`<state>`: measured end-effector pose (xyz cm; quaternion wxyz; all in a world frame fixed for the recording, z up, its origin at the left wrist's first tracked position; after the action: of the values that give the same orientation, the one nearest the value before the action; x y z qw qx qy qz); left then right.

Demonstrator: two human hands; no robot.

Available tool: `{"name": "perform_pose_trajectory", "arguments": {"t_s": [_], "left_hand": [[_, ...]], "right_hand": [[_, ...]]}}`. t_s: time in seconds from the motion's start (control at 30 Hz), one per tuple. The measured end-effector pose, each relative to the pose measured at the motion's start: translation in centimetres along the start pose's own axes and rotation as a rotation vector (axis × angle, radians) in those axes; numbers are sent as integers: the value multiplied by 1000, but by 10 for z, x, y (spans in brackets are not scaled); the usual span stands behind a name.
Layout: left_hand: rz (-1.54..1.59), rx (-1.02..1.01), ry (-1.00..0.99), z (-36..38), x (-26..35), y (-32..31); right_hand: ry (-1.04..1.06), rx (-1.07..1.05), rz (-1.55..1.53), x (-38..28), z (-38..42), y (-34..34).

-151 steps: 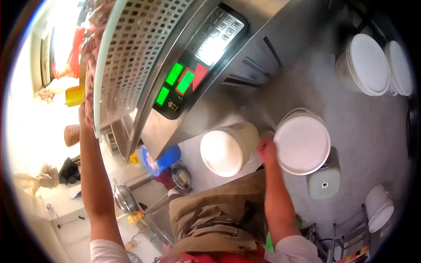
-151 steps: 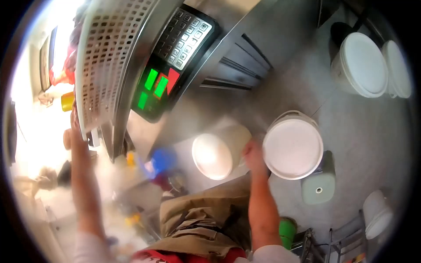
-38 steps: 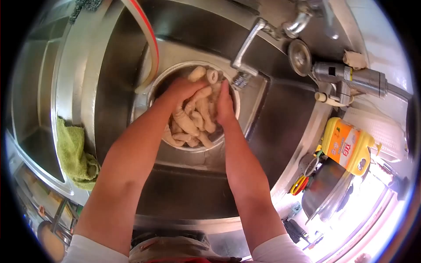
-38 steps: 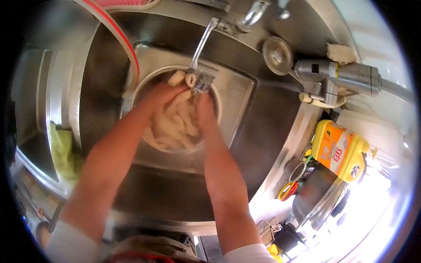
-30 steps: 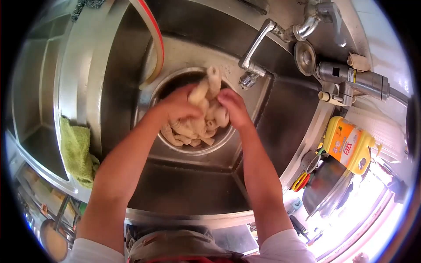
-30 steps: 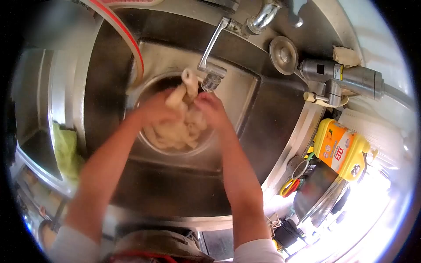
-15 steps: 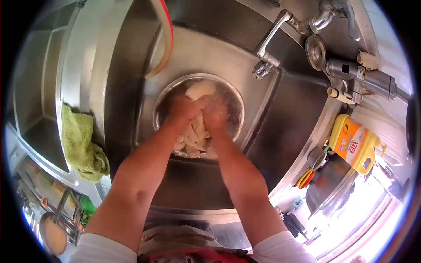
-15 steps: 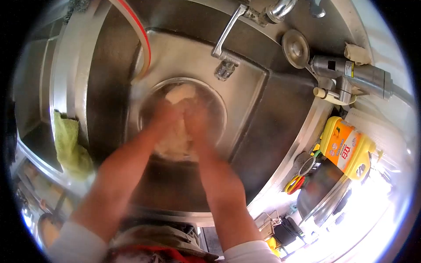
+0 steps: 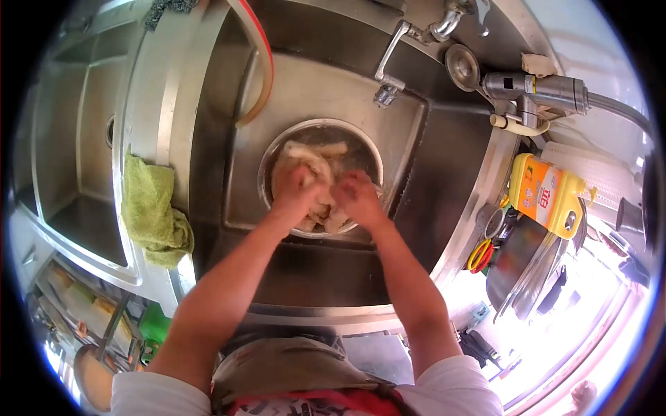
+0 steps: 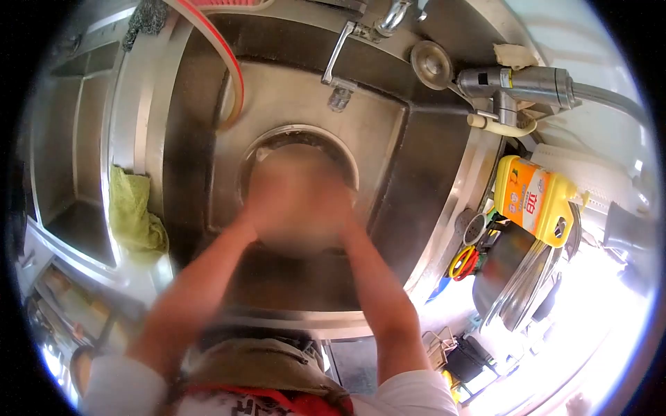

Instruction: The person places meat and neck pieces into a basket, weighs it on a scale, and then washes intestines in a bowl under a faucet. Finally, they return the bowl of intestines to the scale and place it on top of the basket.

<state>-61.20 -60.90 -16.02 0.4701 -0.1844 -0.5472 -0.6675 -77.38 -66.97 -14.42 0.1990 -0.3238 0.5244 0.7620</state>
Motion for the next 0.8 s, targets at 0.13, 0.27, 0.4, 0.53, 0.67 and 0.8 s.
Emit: {"name": "perform_pose_trajectory", "arguments": {"t_s": [0.13, 0.27, 0.4, 0.53, 0.67, 0.8], "left_hand": [[157, 207, 579, -8, -12, -10], [429, 88, 864, -47, -29, -25], [909, -159, 706, -62, -30, -22], [868, -143, 442, -67, 2, 2], [317, -117, 130, -45, 27, 22], [-233, -8, -3, 3, 29, 18]], "right_hand": [[392, 374, 410, -11, 8, -29], [50, 98, 422, 21, -11, -65], [154, 138, 283, 77, -36, -79], [-385, -76, -351, 26, -37, -52], [-97, -171, 2, 1, 18, -22], [94, -74, -8, -30, 39, 5]]}}
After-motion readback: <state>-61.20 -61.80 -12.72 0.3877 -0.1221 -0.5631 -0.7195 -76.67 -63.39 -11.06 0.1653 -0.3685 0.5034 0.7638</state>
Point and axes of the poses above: each hand's wrist, its own z-axis away from the middle knuckle, its own y-axis out of the back of the hand, x = y × z, the point moved 4 cm from there along -z, towards the middle knuckle, and after that the axes turned 14 degrees about x, right-handed, at the moved point
